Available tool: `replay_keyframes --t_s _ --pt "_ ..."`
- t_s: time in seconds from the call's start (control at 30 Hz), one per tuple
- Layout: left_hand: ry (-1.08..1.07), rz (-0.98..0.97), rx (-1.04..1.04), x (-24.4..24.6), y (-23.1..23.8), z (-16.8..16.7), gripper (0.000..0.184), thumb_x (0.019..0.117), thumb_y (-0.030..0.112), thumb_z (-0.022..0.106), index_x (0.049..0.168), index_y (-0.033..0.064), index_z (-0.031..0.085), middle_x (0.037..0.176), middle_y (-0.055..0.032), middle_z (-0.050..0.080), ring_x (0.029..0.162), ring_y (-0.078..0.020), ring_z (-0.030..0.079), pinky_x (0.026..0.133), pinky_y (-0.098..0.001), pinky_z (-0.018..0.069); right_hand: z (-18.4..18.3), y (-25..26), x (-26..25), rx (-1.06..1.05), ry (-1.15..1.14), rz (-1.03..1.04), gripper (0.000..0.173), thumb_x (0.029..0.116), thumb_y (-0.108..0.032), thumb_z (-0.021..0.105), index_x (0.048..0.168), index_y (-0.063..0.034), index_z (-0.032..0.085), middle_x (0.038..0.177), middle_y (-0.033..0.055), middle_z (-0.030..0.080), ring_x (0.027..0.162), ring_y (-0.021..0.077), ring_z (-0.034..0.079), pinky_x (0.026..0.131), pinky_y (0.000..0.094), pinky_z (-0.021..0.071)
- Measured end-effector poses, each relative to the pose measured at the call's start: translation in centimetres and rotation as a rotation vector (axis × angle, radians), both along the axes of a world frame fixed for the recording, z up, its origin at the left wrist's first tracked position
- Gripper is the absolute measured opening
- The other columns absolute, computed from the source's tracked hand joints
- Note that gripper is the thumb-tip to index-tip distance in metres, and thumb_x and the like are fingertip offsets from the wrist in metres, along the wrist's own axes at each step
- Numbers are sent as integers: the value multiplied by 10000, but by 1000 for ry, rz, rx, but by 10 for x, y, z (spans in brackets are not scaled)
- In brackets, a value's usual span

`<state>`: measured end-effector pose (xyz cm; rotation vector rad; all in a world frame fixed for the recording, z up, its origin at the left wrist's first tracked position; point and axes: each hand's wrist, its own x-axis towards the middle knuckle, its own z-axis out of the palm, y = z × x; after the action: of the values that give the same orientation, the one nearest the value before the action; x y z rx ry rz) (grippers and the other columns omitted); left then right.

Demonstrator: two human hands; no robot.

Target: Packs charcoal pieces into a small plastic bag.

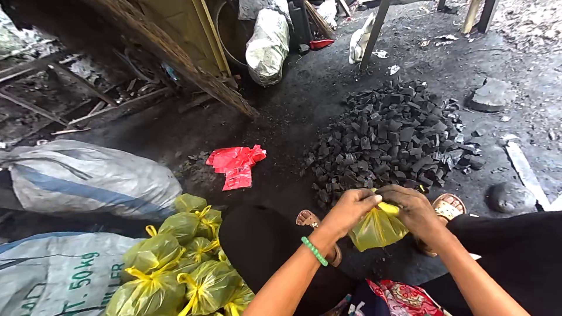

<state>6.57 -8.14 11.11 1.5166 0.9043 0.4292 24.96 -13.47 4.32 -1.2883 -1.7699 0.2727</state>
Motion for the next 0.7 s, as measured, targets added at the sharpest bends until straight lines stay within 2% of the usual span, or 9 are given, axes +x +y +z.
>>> replay_keyframes --t_s 0.07,0.17,0.2,0.3,0.37,0.43,0.47,0.6,0.7 --pt "-247 144 -441 1 2 -10 198 1067 93 491 924 61 624 687 35 549 533 -4 479 519 -133 438 -2 -1 -2 -4 96 -33 181 839 -106 718 999 -44 775 1039 62 748 977 176 713 900 402 576" --pt "-397 231 -641 4 -1 -14 242 1080 124 462 908 83 626 688 28 551 553 -29 524 553 -150 491 3 1 3 -106 306 5 385 710 -338 848 959 -87 697 1014 -9 664 958 37 630 853 218 537" --pt "-409 228 -642 6 -3 -14 247 1081 129 456 918 82 636 691 29 552 555 -29 525 553 -148 489 5 2 1 -109 359 -3 358 707 -370 838 877 -95 685 947 -35 631 886 -1 598 787 174 513" --pt "-345 140 -499 7 -9 -11 215 1072 87 448 1031 32 652 751 10 586 553 -15 498 529 -138 448 14 7 -9 -114 509 -80 209 906 -212 707 750 -83 655 783 -63 591 668 -49 580 625 125 527" --pt "-102 9 -111 2 -15 -2 211 1047 91 499 1127 6 674 884 2 612 649 -28 506 586 -173 432 13 11 -14 -24 408 -141 260 924 -124 670 677 -54 627 701 -44 548 622 -38 533 592 113 473" --pt "190 -129 272 -5 -20 11 265 1026 151 567 1201 4 700 1174 -95 632 954 -166 613 813 -348 522 10 17 -15 192 119 -171 267 873 -67 644 615 -26 589 637 31 519 649 98 510 652 229 428" --pt "301 -164 388 -6 -23 16 261 1025 164 583 1200 14 706 1220 -122 620 1028 -211 628 871 -395 538 9 19 -13 287 -42 -168 233 848 -51 642 622 -17 598 631 79 552 653 196 556 695 336 462" --pt "556 -232 393 -20 -27 18 309 1016 125 583 1301 31 658 1134 -172 700 1023 -299 680 902 -498 535 -13 29 15 237 -283 -199 188 862 -51 633 709 56 653 745 217 668 751 408 682 739 586 514" --pt "605 -197 274 -28 -17 7 360 1020 162 594 1370 78 600 972 -173 692 857 -312 665 791 -513 529 -31 36 19 81 -229 -272 202 855 -24 631 678 73 616 735 250 649 767 452 679 717 625 499"
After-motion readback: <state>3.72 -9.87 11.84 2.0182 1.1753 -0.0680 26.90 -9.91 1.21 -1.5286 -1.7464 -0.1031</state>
